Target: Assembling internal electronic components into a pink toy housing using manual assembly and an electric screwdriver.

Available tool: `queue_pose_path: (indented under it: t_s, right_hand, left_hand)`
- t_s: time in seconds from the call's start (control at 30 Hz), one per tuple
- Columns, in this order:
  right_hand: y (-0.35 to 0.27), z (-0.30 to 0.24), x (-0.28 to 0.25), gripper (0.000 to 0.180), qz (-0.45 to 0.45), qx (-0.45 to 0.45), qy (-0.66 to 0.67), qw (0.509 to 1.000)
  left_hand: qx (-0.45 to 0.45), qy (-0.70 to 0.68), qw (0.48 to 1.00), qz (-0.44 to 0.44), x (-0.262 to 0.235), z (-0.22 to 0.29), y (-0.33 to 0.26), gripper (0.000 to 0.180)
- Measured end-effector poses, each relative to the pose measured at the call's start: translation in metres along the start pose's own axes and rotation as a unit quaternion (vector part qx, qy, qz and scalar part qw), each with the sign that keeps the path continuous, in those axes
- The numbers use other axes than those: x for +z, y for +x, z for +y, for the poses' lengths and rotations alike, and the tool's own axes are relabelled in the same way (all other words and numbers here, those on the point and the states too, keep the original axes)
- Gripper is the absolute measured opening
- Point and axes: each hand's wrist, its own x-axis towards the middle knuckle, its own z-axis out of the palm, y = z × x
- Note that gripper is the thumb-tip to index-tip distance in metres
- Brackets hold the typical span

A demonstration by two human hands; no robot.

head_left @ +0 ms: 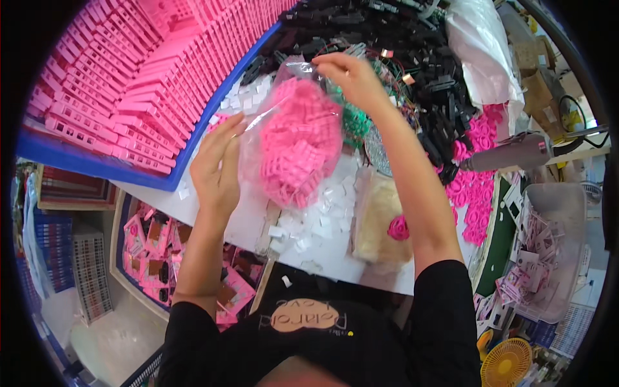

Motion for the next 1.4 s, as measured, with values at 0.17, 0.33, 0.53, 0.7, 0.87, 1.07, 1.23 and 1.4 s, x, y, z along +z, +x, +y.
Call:
queue_pose_path:
  t_s: [0.17, 0.33, 0.53, 0.7, 0.87, 1.07, 1.23, 1.4]
  right_hand:
    - [0.006, 0.025, 0.034, 0.029, 0.012, -0.02, -0.108, 0.994]
    - [0.022, -0.021, 0.024, 0.03, -0.012, -0.037, -0.064, 0.997]
    - [0.031, -0.026, 0.058, 0.04, -0.079, -0.024, -0.158, 0.984]
    - [0.007, -0.038, 0.029, 0.041, -0.03, -0.029, 0.035, 0.999]
    - [-0.101, -0.042, -0.047, 0.029, -0.024, 0.062, -0.028, 0.997]
    - [-0.246, -0.044, -0.083, 0.023, 0.074, 0.138, -0.12, 0.98]
    - [-0.343, -0.04, -0.09, 0.021, 0.1, 0.191, -0.202, 0.956]
    - [-0.365, -0.023, -0.071, 0.035, 0.139, 0.135, -0.238, 0.952]
  left_hand:
    - [-0.042, -0.133, 0.99, 0.036, 0.028, -0.003, 0.027, 0.022]
    - [-0.093, -0.155, 0.982, 0.056, 0.005, -0.008, 0.02, 0.024]
    - [-0.183, -0.031, 0.977, 0.102, -0.02, -0.048, -0.002, 0.027]
    - [-0.063, 0.168, 0.957, 0.227, -0.03, -0.068, -0.032, 0.035]
    - [0.058, 0.088, 0.986, -0.127, 0.026, 0.013, -0.065, 0.057]
    - [0.15, 0.274, 0.909, -0.275, 0.073, -0.015, -0.048, 0.069]
    - [0.157, 0.152, 0.943, -0.252, 0.061, -0.017, -0.042, 0.067]
    - [0.235, 0.11, 0.905, -0.336, 0.11, 0.049, -0.074, 0.057]
